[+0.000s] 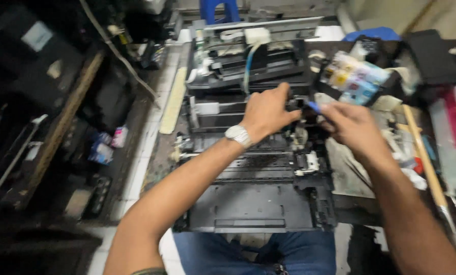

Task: The person disassembles a printer by removing a white plastic gear assembly and a black plastic cover. They then clean the cover with a brush and a cloth, and spray a cleaning solution onto the printer interior.

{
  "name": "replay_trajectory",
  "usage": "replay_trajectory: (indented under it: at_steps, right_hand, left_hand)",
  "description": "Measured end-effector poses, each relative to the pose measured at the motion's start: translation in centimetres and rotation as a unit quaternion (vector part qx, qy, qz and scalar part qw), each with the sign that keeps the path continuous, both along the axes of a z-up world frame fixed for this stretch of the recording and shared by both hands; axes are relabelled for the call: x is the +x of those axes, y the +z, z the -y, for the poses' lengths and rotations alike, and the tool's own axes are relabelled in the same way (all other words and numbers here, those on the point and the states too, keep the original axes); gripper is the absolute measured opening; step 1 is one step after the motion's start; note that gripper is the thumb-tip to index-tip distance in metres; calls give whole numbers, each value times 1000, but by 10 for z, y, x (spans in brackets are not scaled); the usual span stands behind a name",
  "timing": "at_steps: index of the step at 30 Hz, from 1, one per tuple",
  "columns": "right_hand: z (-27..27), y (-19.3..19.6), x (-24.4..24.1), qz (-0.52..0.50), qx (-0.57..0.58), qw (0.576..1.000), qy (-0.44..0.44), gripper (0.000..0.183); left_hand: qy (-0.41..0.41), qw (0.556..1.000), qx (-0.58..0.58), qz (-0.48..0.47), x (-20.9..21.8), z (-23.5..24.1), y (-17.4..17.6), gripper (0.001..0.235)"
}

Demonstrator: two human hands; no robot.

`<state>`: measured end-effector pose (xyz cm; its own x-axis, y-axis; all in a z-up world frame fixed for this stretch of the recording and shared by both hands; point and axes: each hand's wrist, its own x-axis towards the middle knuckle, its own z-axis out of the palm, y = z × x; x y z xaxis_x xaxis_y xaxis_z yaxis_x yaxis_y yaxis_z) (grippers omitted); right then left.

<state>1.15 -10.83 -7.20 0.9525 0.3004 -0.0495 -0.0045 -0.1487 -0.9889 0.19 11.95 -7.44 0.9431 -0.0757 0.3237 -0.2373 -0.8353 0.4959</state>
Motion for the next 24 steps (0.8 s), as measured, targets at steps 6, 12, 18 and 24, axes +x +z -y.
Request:
replay_trajectory:
  at_steps: [6, 12, 18, 24]
  right_hand:
    - [29, -9, -18, 2, -11, 1000, -3, 22]
    - [57, -25, -27, -1, -11, 1000, -7, 26]
    - [64, -38, -29, 11, 21, 999, 22, 26]
    - [59, -47, -33, 31, 21, 999, -21, 22]
  left_hand:
    - [9, 991, 19, 134, 7, 6, -12, 35]
    - [-28, 994, -37, 103, 19, 10, -21, 33]
    - [49, 975, -33, 213, 20, 29, -27, 43]
    - [70, 950, 43, 300, 31, 28, -53, 46]
